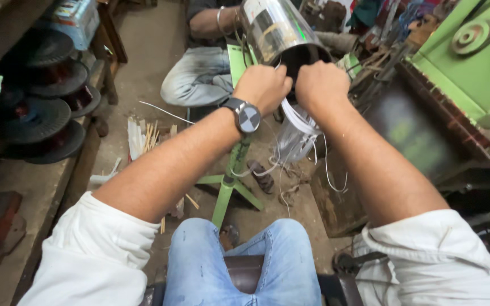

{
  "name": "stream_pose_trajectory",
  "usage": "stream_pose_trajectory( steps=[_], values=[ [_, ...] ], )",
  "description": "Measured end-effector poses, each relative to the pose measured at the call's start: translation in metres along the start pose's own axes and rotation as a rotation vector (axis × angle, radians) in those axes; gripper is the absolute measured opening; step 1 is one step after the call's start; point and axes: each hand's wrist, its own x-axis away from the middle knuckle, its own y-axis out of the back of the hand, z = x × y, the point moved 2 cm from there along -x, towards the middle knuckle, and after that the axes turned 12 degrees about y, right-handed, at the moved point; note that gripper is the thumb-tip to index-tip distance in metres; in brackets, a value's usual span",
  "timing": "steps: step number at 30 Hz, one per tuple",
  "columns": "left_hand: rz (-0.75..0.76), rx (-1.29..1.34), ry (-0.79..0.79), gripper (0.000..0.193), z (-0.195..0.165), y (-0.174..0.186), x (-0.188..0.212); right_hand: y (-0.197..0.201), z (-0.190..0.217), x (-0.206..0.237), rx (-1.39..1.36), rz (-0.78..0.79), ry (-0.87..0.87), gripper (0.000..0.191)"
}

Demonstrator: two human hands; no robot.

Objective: The person sits at a bench-mounted rotating drum machine and handles a coil of white wire, feeding and arranging the wire into the machine's drum and adjusting the coil. They then pick up a hammer and a metal rod and tap the rod against the machine assembly before setting the tools aside.

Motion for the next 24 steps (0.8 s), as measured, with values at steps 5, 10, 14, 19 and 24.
stream_pose_trajectory(
  steps=[5, 10, 14, 19, 24],
  values=[
    [0.036, -0.169, 0.082, 0.02, -0.029, 0.002, 0.002, -0.001, 0.001, 0.01, 0.021, -0.037, 0.048, 0.021],
    [0.187, -0.234, 0.069, 0.022, -0.041, 0.02, -0.012, 0.018, -0.01, 0.028, -0.087, 0.043, 0.016, 0.027],
    [0.488, -0.391, 0.149, 0.023, -0.05, 0.026, -0.021, 0.036, -0.028, 0.052, -0.189, 0.118, 0.056, 0.039],
    [0.412, -0.436, 0.103, 0.024, -0.051, 0.013, -0.027, 0.038, -0.027, 0.054, -0.116, 0.033, 0.128, 0.041],
    [0.416, -0.455, 0.122, 0.026, -0.036, -0.007, -0.042, 0.03, -0.021, 0.028, -0.032, -0.059, 0.138, 0.027]
  ],
)
